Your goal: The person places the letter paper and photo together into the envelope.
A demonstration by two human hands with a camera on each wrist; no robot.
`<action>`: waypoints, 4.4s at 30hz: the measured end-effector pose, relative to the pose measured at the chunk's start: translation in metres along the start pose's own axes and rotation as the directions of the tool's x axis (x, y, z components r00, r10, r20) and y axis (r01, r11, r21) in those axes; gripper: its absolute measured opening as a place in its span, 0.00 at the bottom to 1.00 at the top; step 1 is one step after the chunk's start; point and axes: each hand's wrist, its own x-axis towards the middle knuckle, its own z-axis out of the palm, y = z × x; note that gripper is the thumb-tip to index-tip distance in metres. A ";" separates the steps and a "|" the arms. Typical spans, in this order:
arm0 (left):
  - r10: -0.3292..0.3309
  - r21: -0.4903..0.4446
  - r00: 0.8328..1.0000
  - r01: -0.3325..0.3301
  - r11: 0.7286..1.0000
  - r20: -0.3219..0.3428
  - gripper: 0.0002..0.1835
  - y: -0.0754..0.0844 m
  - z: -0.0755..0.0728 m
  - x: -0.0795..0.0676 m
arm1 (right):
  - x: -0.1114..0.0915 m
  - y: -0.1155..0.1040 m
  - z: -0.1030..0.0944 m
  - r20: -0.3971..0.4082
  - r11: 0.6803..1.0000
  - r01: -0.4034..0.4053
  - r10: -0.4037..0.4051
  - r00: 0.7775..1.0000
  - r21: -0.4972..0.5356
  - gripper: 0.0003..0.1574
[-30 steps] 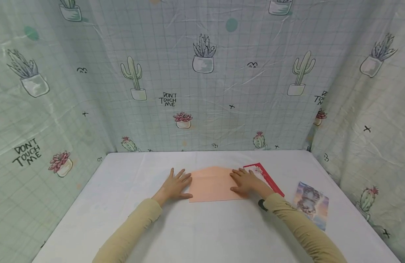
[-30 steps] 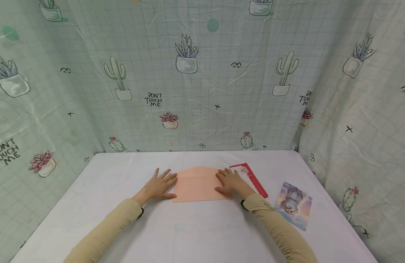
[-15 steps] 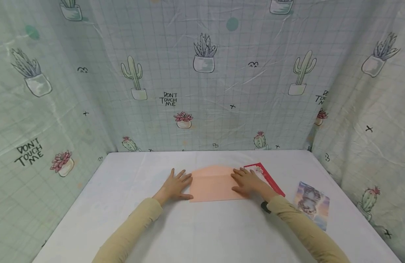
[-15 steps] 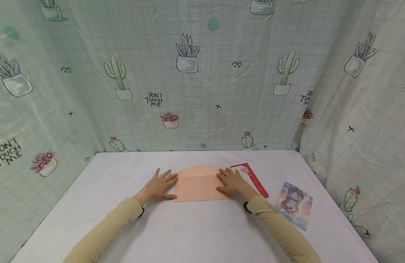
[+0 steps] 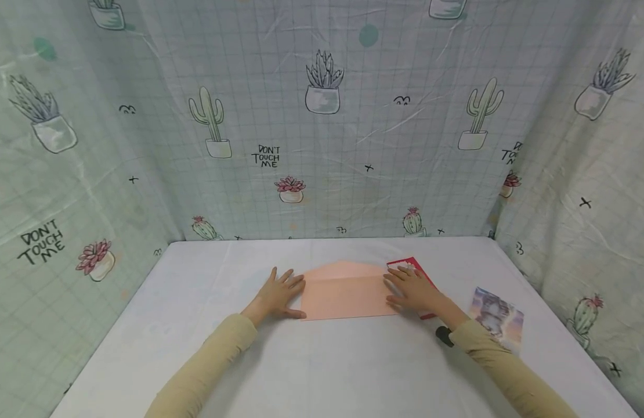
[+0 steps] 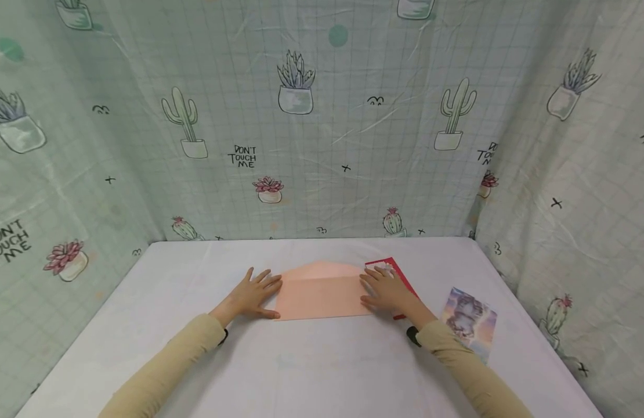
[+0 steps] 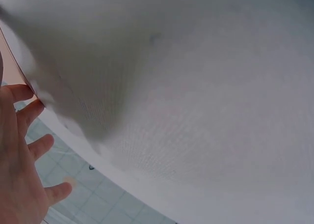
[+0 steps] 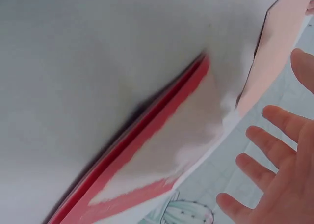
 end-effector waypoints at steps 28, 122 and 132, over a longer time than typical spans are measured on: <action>0.002 0.012 1.000 -0.002 1.000 -0.027 0.44 0.003 0.004 0.000 | -0.113 0.082 -0.018 -0.164 0.982 -0.189 0.186 0.969 -0.004 0.32; -0.017 0.006 0.996 0.017 1.000 -0.083 0.47 -0.001 0.020 0.004 | -0.126 0.158 -0.011 0.072 0.899 -0.439 0.438 0.896 -0.001 0.48; -0.023 0.078 0.999 0.025 0.997 -0.024 0.46 0.006 0.002 -0.001 | -0.132 0.157 -0.011 -0.003 0.910 -0.415 0.415 0.910 -0.017 0.43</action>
